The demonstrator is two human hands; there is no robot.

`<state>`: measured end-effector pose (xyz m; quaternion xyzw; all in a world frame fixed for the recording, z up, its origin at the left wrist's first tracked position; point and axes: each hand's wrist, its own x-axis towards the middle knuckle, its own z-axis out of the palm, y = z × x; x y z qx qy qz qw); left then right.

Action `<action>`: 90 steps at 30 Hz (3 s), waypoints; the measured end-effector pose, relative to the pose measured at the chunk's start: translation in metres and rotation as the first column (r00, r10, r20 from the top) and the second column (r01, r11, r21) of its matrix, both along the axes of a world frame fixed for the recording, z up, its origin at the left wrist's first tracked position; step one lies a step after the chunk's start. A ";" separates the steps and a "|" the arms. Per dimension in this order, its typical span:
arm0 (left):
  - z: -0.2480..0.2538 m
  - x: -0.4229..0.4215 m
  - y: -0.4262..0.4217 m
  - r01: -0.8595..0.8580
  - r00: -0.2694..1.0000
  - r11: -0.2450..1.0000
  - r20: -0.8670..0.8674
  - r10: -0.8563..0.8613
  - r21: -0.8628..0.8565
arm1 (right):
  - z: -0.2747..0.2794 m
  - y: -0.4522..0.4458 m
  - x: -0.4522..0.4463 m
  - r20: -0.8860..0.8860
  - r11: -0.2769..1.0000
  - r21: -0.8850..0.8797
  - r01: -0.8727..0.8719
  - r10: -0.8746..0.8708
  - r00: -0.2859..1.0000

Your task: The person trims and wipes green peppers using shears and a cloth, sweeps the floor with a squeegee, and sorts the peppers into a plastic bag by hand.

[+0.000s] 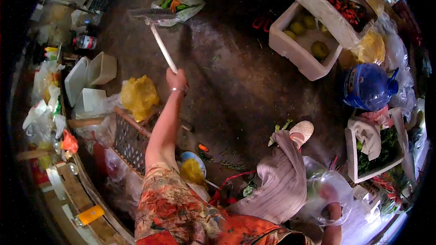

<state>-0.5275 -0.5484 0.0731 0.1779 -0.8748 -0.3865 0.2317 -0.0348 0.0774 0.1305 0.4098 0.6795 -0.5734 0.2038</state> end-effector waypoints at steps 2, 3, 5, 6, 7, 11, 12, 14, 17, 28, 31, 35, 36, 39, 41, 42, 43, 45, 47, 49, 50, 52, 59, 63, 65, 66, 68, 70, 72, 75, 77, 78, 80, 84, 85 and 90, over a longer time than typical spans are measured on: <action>0.027 -0.021 0.014 -0.049 0.994 0.981 0.106 0.029 0.187 | 0.001 -0.008 0.003 -0.055 0.997 0.072 -0.014 0.019 0.998; 0.044 -0.029 0.024 -0.117 0.976 0.924 0.213 0.040 0.363 | 0.006 -0.014 -0.001 -0.073 0.995 0.095 -0.017 0.024 0.997; 0.048 -0.042 0.039 -0.127 0.964 0.931 0.263 0.035 0.343 | 0.002 -0.008 -0.004 -0.051 0.998 0.062 -0.006 0.009 0.999; 0.037 -0.053 0.041 -0.150 0.952 0.938 0.303 0.051 0.313 | 0.000 -0.004 -0.005 -0.022 1.000 0.023 0.002 -0.002 1.000; 0.032 -0.063 0.047 -0.114 0.956 0.940 0.294 0.016 0.321 | -0.001 0.001 -0.009 0.003 1.000 -0.013 0.010 -0.010 1.000; 0.015 -0.075 0.079 -0.136 0.973 0.829 0.231 0.009 0.542 | -0.005 0.007 -0.015 0.045 0.997 -0.069 0.018 -0.014 0.999; 0.013 -0.077 0.085 -0.132 0.969 0.858 0.245 0.007 0.497 | -0.005 0.007 -0.016 0.046 0.997 -0.070 0.017 -0.013 0.999; 0.010 -0.079 0.090 -0.125 0.965 0.886 0.262 0.004 0.446 | -0.006 0.007 -0.016 0.049 0.997 -0.078 0.019 -0.015 0.999; -0.001 -0.083 0.093 -0.026 0.966 0.904 0.242 -0.087 0.427 | -0.008 0.007 -0.016 0.056 0.996 -0.084 0.016 -0.011 0.998; 0.021 -0.048 0.042 -0.058 0.788 0.609 0.411 -0.458 0.791 | -0.004 0.006 -0.012 0.029 0.996 -0.091 0.023 -0.020 0.999; 0.057 -0.032 0.025 -0.100 0.749 0.422 0.347 -0.564 0.901 | 0.003 0.004 -0.010 -0.006 0.997 -0.076 0.028 -0.029 1.000; 0.108 0.000 0.021 -0.042 0.801 0.118 0.104 -0.589 0.992 | 0.021 -0.003 -0.004 -0.056 0.998 -0.032 0.059 -0.060 0.997; 0.120 0.009 0.019 -0.028 0.800 0.114 0.091 -0.593 0.993 | 0.029 -0.003 -0.001 -0.058 0.997 -0.023 0.068 -0.069 0.996; 0.155 0.038 0.020 0.147 0.855 -0.312 -0.279 -0.437 0.939 | 0.044 -0.003 0.006 -0.064 0.994 0.010 0.110 -0.109 0.992; 0.192 0.055 0.030 0.280 0.813 -0.317 -0.400 -0.424 0.906 | 0.022 0.019 0.022 -0.093 0.992 -0.044 0.114 -0.118 0.989; 0.210 0.066 0.032 0.394 0.764 -0.318 -0.500 -0.408 0.862 | 0.015 0.026 0.033 -0.103 0.989 -0.098 0.113 -0.123 0.987; 0.231 0.072 0.036 0.493 0.706 -0.285 -0.570 -0.421 0.822 | 0.019 0.028 0.028 -0.079 0.985 -0.154 0.080 -0.092 0.993; 0.276 0.088 0.039 0.560 0.676 -0.252 -0.611 -0.411 0.789 | 0.004 0.037 0.040 -0.109 0.978 -0.172 0.118 -0.138 0.984; 0.315 0.103 0.037 0.625 0.598 -0.283 -0.679 -0.426 0.727 | -0.002 0.044 0.041 -0.171 0.984 -0.160 0.084 -0.111 0.979; 0.335 0.123 0.030 0.650 0.583 -0.214 -0.659 -0.476 0.729 | 0.011 0.038 0.036 -0.232 0.979 -0.199 0.053 -0.100 0.968; 0.343 0.137 0.028 0.656 0.598 -0.157 -0.635 -0.489 0.738 | 0.029 0.025 0.034 -0.244 0.978 -0.205 0.050 -0.100 0.965; 0.349 0.166 0.028 0.641 0.626 -0.109 -0.599 -0.499 0.760 | 0.070 -0.004 0.034 -0.354 0.983 -0.146 0.111 -0.156 0.922; 0.300 0.221 0.016 0.432 0.779 -0.143 -0.448 -0.439 0.890 | 0.086 0.005 0.069 -0.336 0.978 -0.021 0.207 -0.202 0.920; 0.264 0.215 0.005 0.229 0.921 0.046 -0.201 -0.335 0.972 | 0.098 0.007 0.082 -0.255 0.982 -0.003 0.188 -0.183 0.949; 0.245 0.205 -0.001 0.160 0.953 0.129 -0.119 -0.280 0.979 | 0.107 0.002 0.088 -0.255 0.988 0.010 0.154 -0.147 0.956; 0.240 0.197 -0.005 0.126 0.964 0.132 -0.090 -0.250 0.983 | 0.109 0.000 0.087 -0.257 0.993 0.020 0.120 -0.111 0.960; 0.228 0.179 -0.012 0.094 0.973 0.135 -0.062 -0.224 0.986 | 0.100 0.002 0.091 -0.257 0.987 0.010 0.163 -0.155 0.954; 0.226 0.157 -0.010 0.041 0.985 0.217 -0.003 -0.172 0.975 | 0.095 0.002 0.089 -0.265 0.979 0.004 0.205 -0.197 0.944; 0.219 0.130 -0.009 0.035 0.985 0.254 0.009 -0.172 0.967 | 0.092 0.004 0.087 -0.205 0.990 0.069 0.122 -0.105 0.973; 0.210 0.081 -0.004 0.026 0.993 0.573 0.046 -0.111 0.819 | 0.064 0.014 0.085 -0.168 0.985 0.086 0.148 -0.132 0.977; 0.202 0.044 -0.001 0.010 0.995 0.630 0.057 -0.085 0.776 | 0.050 0.019 0.085 -0.160 0.985 0.081 0.154 -0.140 0.977; 0.196 0.027 0.002 -0.011 0.996 0.684 0.066 -0.054 0.729 | 0.057 0.016 0.079 -0.048 0.990 0.041 0.137 -0.135 0.990; 0.189 -0.007 0.007 -0.058 0.994 0.663 0.105 -0.032 0.747 | 0.022 0.031 0.095 -0.168 0.976 0.217 -0.029 0.067 0.983; 0.139 -0.074 0.007 -0.100 0.990 0.705 0.144 -0.002 0.702 | 0.071 -0.010 0.056 -0.083 0.994 0.099 0.042 -0.034 0.996; 0.139 -0.081 0.016 -0.148 0.985 0.685 0.166 0.040 0.713 | 0.053 -0.005 0.058 -0.087 0.992 0.113 0.062 -0.053 0.995; 0.120 -0.117 0.047 -0.315 0.944 0.697 0.288 0.159 0.645 | 0.018 0.018 0.061 0.081 0.992 -0.034 0.121 -0.118 0.990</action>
